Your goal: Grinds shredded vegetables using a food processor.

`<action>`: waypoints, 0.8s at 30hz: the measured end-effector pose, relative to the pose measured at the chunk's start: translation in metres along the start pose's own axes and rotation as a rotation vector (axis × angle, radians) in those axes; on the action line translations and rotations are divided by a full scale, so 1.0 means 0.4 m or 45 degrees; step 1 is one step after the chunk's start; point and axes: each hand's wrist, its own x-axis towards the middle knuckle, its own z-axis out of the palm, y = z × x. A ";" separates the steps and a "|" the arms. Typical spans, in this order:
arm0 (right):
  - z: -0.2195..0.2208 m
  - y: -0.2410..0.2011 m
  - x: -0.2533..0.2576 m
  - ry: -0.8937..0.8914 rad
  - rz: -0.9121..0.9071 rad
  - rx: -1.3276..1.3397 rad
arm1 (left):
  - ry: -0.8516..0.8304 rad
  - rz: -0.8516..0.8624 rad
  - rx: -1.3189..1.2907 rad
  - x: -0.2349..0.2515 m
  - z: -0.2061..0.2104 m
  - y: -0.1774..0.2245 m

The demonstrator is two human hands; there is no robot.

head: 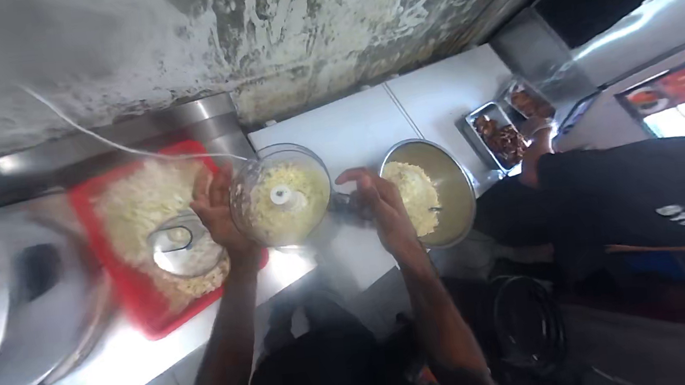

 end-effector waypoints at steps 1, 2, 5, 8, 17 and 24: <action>0.013 -0.027 -0.023 -0.024 0.039 0.116 | 0.062 0.016 0.023 0.039 0.008 0.024; 0.020 -0.046 -0.043 -0.031 0.070 0.250 | 0.144 0.051 0.085 0.064 0.018 0.037; 0.005 -0.083 -0.088 -0.130 0.164 0.533 | 0.158 0.192 0.260 0.047 0.055 0.083; 0.000 -0.111 -0.134 -0.220 0.150 0.709 | -0.325 0.104 0.452 -0.106 0.062 0.160; -0.182 -0.084 -0.236 -0.418 0.010 0.299 | -0.716 -0.223 1.002 -0.322 0.282 0.138; -0.544 0.106 -0.166 -0.051 0.006 -0.553 | -0.960 0.097 1.198 -0.286 0.480 -0.004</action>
